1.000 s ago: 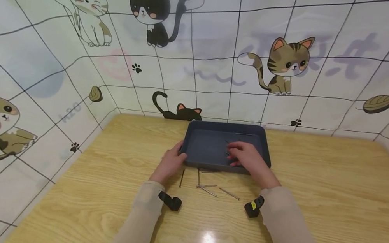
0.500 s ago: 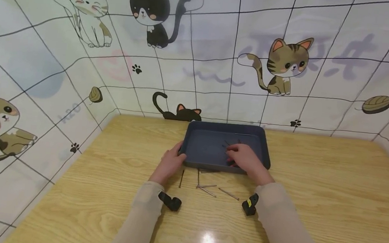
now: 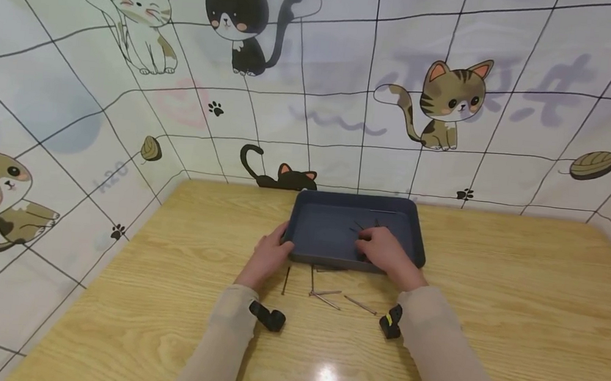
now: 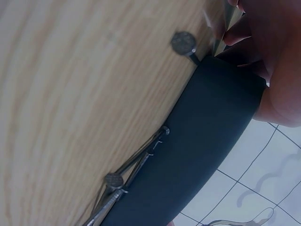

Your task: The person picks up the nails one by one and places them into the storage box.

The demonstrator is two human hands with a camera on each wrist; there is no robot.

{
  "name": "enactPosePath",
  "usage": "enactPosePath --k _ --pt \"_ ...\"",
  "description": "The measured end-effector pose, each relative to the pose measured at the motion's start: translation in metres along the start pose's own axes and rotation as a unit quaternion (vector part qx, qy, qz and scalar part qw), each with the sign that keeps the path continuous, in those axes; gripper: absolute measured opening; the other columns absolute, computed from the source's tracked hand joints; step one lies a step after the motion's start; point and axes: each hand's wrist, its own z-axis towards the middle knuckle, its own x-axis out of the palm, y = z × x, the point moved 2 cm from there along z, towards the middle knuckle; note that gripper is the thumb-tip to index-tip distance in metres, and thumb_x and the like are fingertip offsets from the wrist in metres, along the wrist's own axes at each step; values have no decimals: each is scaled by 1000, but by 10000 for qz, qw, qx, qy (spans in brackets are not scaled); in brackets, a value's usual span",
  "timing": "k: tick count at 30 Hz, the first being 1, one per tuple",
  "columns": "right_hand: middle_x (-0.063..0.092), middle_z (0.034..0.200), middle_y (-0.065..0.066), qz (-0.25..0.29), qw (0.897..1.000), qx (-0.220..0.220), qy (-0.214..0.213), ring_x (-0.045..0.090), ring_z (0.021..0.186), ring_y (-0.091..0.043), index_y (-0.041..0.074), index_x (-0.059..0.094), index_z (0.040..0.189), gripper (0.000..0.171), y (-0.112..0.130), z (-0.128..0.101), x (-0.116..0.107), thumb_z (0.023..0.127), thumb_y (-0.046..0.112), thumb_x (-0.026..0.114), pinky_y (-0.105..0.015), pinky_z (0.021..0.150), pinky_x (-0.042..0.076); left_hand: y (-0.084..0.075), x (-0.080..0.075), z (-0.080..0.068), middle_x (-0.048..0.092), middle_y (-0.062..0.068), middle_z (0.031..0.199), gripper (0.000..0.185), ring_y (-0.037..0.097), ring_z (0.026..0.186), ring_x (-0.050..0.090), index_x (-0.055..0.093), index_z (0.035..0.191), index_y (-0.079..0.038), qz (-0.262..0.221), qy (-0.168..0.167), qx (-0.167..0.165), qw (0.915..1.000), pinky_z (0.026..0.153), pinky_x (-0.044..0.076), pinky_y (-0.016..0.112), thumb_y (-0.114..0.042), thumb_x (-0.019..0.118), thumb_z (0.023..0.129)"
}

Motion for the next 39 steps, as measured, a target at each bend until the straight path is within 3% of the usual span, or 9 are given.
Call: enactPosePath --k 6,13,15,22,30,39 --pt "46 123 -25 -379 9991 -211 -5 55 67 -16 -9 39 130 45 1 2 0 92 14 44 -33 68 45 1 0 0 36 3 139 53 19 127 31 30 140 -13 32 -25 -56 10000 105 3 43 -18 40 89" --pt "35 131 -28 -504 9983 -288 -70 56 80 -21 -9 42 128 44 0 1 0 91 15 46 -37 72 45 1 0 1 36 3 139 54 19 127 31 31 140 -13 -17 -22 -61 10000 104 3 44 -18 40 88" --pt "37 130 -26 -360 9988 -303 -131 56 76 -21 -8 41 129 44 0 0 0 91 15 46 -35 68 46 2 1 2 36 4 139 54 20 127 31 31 140 -13 -21 -29 -53 10000 104 3 44 -18 40 88" --pt "53 102 -15 429 9971 -213 -591 54 75 -23 5 46 129 39 -4 -3 -1 93 21 45 -33 62 49 3 1 3 35 2 140 54 19 128 31 30 141 -14 9 13 -102 9999 105 2 43 -19 39 88" --pt "50 113 -17 1008 9904 -395 -863 56 74 -27 7 48 127 39 -8 -5 -4 93 27 45 -34 60 50 3 2 3 36 3 139 54 19 127 31 30 140 -14 96 -25 -88 9999 105 3 43 -20 40 88" --pt "53 110 -18 1241 9852 -659 -985 56 73 -30 11 50 125 42 -10 -9 -5 92 35 46 -35 60 50 5 2 3 35 4 140 54 20 128 31 30 141 -12 98 -58 3 9999 104 3 44 -20 40 88"
